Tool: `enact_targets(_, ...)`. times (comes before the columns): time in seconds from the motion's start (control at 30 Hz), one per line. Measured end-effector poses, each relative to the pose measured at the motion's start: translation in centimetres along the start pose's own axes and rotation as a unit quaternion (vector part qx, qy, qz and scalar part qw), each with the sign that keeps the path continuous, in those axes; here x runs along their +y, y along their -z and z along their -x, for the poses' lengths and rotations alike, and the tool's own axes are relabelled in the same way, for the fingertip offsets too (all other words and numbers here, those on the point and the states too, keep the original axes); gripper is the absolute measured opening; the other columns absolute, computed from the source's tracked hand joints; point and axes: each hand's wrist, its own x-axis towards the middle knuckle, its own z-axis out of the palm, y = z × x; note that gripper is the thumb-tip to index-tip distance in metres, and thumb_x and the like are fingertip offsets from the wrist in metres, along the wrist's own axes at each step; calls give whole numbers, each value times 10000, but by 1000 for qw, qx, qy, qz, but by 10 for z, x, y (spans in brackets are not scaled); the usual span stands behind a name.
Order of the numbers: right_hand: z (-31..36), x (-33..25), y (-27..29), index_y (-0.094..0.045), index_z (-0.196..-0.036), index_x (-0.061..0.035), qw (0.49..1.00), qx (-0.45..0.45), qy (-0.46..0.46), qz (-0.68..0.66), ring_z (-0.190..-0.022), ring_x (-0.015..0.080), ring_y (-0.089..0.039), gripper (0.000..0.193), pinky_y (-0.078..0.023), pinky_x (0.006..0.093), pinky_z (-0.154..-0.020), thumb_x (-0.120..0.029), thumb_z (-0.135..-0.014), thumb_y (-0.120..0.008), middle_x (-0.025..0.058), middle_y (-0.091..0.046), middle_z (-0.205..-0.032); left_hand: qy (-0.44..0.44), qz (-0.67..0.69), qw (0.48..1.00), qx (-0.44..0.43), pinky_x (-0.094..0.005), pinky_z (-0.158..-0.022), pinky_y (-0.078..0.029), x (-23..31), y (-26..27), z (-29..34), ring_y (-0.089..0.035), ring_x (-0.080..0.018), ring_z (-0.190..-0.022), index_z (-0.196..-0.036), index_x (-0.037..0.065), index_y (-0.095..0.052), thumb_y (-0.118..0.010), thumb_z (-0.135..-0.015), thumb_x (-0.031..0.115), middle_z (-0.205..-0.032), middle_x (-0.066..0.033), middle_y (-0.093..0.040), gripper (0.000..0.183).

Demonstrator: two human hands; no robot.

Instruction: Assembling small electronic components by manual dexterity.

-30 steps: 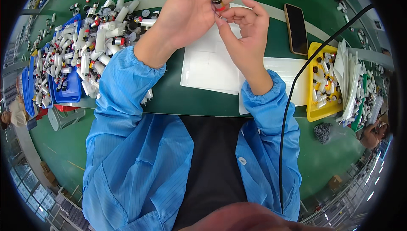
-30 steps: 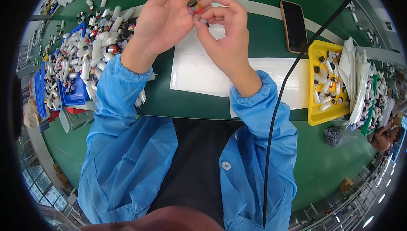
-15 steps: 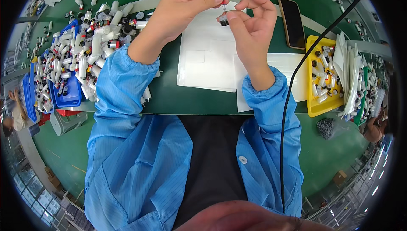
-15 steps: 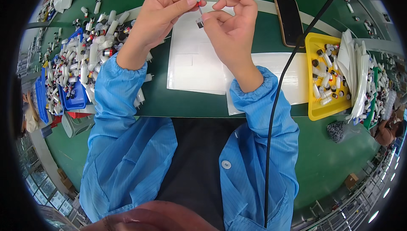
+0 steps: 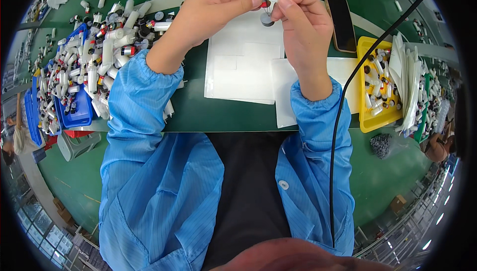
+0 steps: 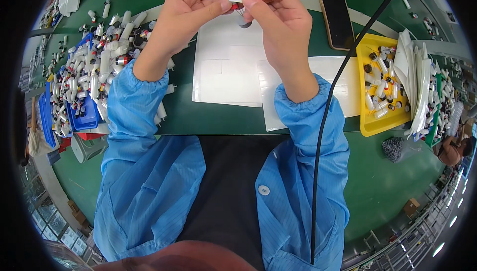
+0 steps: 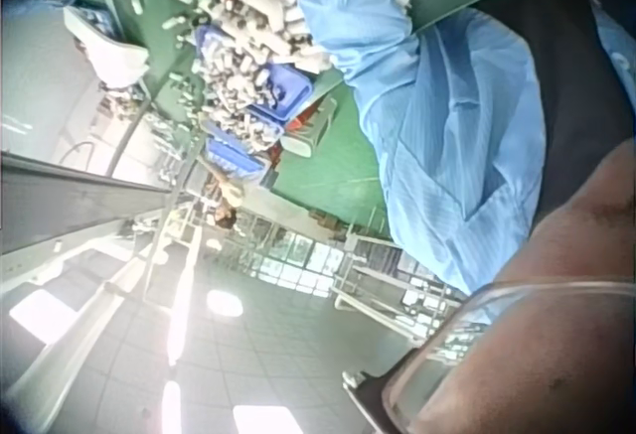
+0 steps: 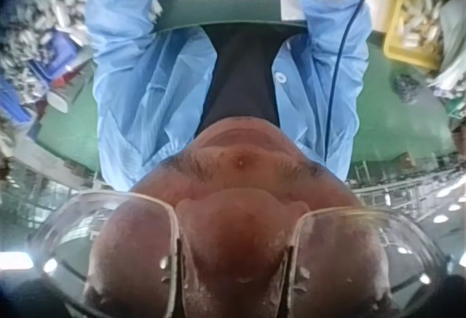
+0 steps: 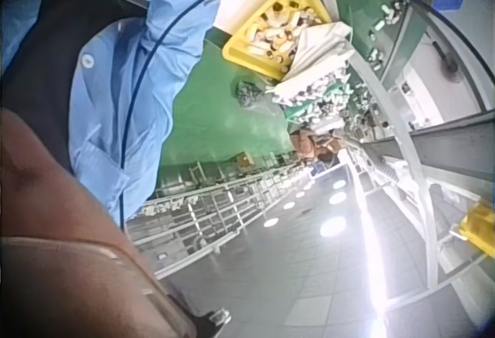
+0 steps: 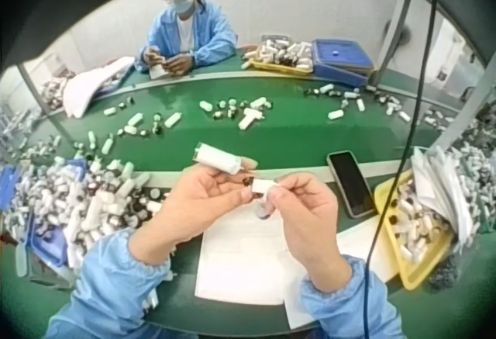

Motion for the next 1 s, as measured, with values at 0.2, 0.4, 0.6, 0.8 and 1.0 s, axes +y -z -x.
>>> enact_targets(0.2, -1, -2, -2, -666, -1016, 22, 999, -4, -49, 13, -761, 104, -617, 138, -483, 235, -698, -52, -906, -705, 72, -687, -892, -20, -16, 999, -31, -272, -935, -534, -5, 2, -1, -648, -159, -1083, -1303, -66, -537, -593, -960, -53, -1174, -114, -648, 347)
enact_targets(0.4, -1, -3, -4, -676, -996, 26, 997, 17, -79, 14, -726, 85, -588, 137, -466, 227, -666, -50, -889, -714, 63, -683, -873, -40, -28, 997, -58, -272, -916, -528, -9, 3, -2, -642, -145, -1055, -1287, -55, -555, -594, -959, -56, -1151, -95, -653, 330)
enact_targets(0.6, 1, 0, -5, -676, -989, 28, 994, 46, -82, 52, -741, 83, -602, 130, -478, 230, -660, -44, -887, -714, 62, -685, -866, -19, -89, 995, -50, -259, -858, -526, 6, -7, 7, -638, -126, -1010, -1266, -50, -570, -605, -943, -57, -1127, -84, -658, 325)
enact_targets(0.8, 2, -6, -14, -632, -1047, 15, 995, -1, -68, 73, -863, 146, -680, 150, -510, 243, -734, -9, -910, -687, 80, -697, -937, -95, -280, 955, -29, -313, -953, -537, 9, -1, 9, -661, -183, -1098, -1299, -3, -627, -671, -939, 71, -1225, -135, -687, 369)
enact_targets(1.0, 4, -1, 7, -506, -1239, -43, 960, -49, -241, -136, -1140, 226, -603, 348, -451, 353, -969, -137, -935, -648, 123, -616, -1237, -136, -146, 971, -132, -307, -954, -525, 20, -3, 15, -662, -173, -1099, -1377, 33, -586, -677, -937, 56, -1218, -106, -709, 450)
